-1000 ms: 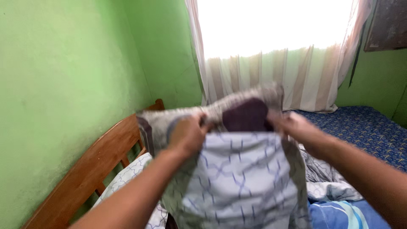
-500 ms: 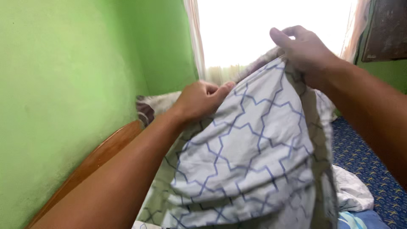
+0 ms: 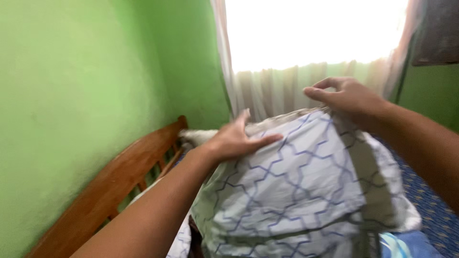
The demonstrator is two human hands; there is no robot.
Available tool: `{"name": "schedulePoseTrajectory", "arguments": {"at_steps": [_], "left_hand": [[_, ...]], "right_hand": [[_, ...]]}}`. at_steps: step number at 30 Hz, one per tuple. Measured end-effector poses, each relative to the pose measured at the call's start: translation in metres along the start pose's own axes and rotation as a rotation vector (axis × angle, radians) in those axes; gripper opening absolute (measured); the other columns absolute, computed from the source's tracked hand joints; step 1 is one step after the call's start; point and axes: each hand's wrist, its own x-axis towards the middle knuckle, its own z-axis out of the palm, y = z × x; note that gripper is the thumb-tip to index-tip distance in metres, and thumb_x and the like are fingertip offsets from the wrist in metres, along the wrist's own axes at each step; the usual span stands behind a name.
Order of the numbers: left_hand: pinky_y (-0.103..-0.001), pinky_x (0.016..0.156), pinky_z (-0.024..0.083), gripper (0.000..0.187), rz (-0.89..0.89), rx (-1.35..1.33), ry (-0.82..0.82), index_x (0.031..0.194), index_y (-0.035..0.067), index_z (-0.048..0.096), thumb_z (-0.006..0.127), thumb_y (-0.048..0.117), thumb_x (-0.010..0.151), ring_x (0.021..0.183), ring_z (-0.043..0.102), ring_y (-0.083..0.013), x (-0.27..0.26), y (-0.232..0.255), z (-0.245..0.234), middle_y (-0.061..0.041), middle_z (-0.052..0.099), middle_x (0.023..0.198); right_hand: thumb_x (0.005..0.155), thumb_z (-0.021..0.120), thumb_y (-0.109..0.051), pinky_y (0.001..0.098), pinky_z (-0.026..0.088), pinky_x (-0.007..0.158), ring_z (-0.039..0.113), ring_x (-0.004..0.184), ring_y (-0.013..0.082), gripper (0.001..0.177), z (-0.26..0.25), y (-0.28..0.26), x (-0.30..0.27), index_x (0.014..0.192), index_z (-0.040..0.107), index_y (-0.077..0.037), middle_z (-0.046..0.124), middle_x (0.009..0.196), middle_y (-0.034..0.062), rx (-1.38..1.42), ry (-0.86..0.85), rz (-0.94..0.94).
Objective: The person inserts a pillow into a patterned pillowcase on a bed. They align the corners, push the pillow inside, and smooth the case. The person then picks up a second pillow and begins inserting it into another pillowcase.
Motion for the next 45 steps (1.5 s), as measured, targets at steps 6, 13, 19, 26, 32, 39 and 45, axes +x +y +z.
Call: {"name": "schedulePoseTrajectory", "arguments": {"at_steps": [6, 13, 19, 26, 32, 39, 45], "left_hand": [[-0.042, 0.083, 0.057, 0.084, -0.295, -0.059, -0.230, 0.100, -0.002, 0.081, 0.052, 0.075, 0.083, 0.093, 0.077, -0.0319, -0.026, 0.003, 0.026, -0.024, 0.080, 0.101], [-0.044, 0.086, 0.060, 0.081, -0.398, -0.160, -0.615, 0.114, 0.001, 0.077, 0.057, 0.074, 0.084, 0.103, 0.074, -0.0356, -0.024, 0.019, 0.017, -0.020, 0.073, 0.112], [-0.044, 0.085, 0.058, 0.073, -0.268, -0.075, -0.543, 0.104, 0.003, 0.079, 0.055, 0.070, 0.088, 0.098, 0.076, -0.0367, -0.020, 0.038, 0.017, -0.022, 0.077, 0.106], [-0.049, 0.096, 0.051, 0.032, -0.008, 0.107, -0.117, 0.114, 0.010, 0.071, 0.060, 0.031, 0.092, 0.112, 0.064, -0.0368, -0.026, 0.074, 0.036, -0.018, 0.067, 0.115], [-0.050, 0.104, 0.043, 0.040, 0.166, 0.097, -0.086, 0.129, 0.016, 0.066, 0.056, 0.023, 0.091, 0.118, 0.060, -0.0345, -0.028, 0.071, 0.057, -0.016, 0.064, 0.123], [-0.042, 0.094, 0.051, 0.038, 0.030, -0.100, -0.445, 0.119, 0.011, 0.072, 0.056, 0.014, 0.084, 0.105, 0.068, -0.0324, 0.004, 0.063, 0.072, -0.018, 0.073, 0.112], [-0.042, 0.088, 0.053, 0.038, -0.135, -0.464, -0.695, 0.110, -0.009, 0.074, 0.049, 0.008, 0.087, 0.091, 0.066, -0.0227, 0.004, 0.054, 0.092, -0.016, 0.073, 0.102]], "right_hand": [[0.091, 0.064, -0.058, 0.0527, 0.056, 0.099, 0.070, 0.115, 0.0374, 0.062, 0.018, 0.022, 0.004, 0.127, 0.070, -0.009, 0.072, 0.123, 0.0229, -0.168, -0.195, -0.028], [0.094, 0.054, -0.065, 0.0467, 0.057, 0.092, 0.074, 0.100, 0.0318, 0.067, 0.013, 0.047, 0.006, 0.118, 0.079, -0.007, 0.075, 0.108, 0.0202, -0.278, -0.361, 0.107], [0.089, 0.075, -0.046, 0.0445, 0.059, 0.086, 0.074, 0.086, 0.0264, 0.045, -0.019, 0.064, -0.007, 0.106, 0.075, -0.005, 0.078, 0.095, 0.0172, -0.217, -0.573, 0.127], [0.094, 0.064, -0.032, 0.0345, 0.058, 0.066, 0.066, 0.071, 0.0193, 0.037, -0.010, 0.090, -0.012, 0.105, 0.072, 0.002, 0.071, 0.081, 0.0124, 0.356, -0.563, 0.311], [0.093, 0.061, -0.023, 0.0272, 0.059, 0.055, 0.067, 0.061, 0.0146, 0.027, 0.016, 0.102, -0.029, 0.105, 0.066, 0.001, 0.069, 0.082, 0.0102, 0.793, -0.610, 0.449], [0.094, 0.066, -0.037, 0.0276, 0.057, 0.050, 0.065, 0.058, 0.0120, 0.032, 0.011, 0.110, 0.002, 0.096, 0.068, -0.005, 0.068, 0.078, 0.0061, 0.554, -0.514, 0.390], [0.100, 0.061, -0.052, 0.0365, 0.049, 0.052, 0.057, 0.063, 0.0237, 0.063, 0.028, 0.153, 0.002, 0.105, 0.072, 0.010, 0.060, 0.084, 0.0168, 0.409, -0.651, 0.429]]}}
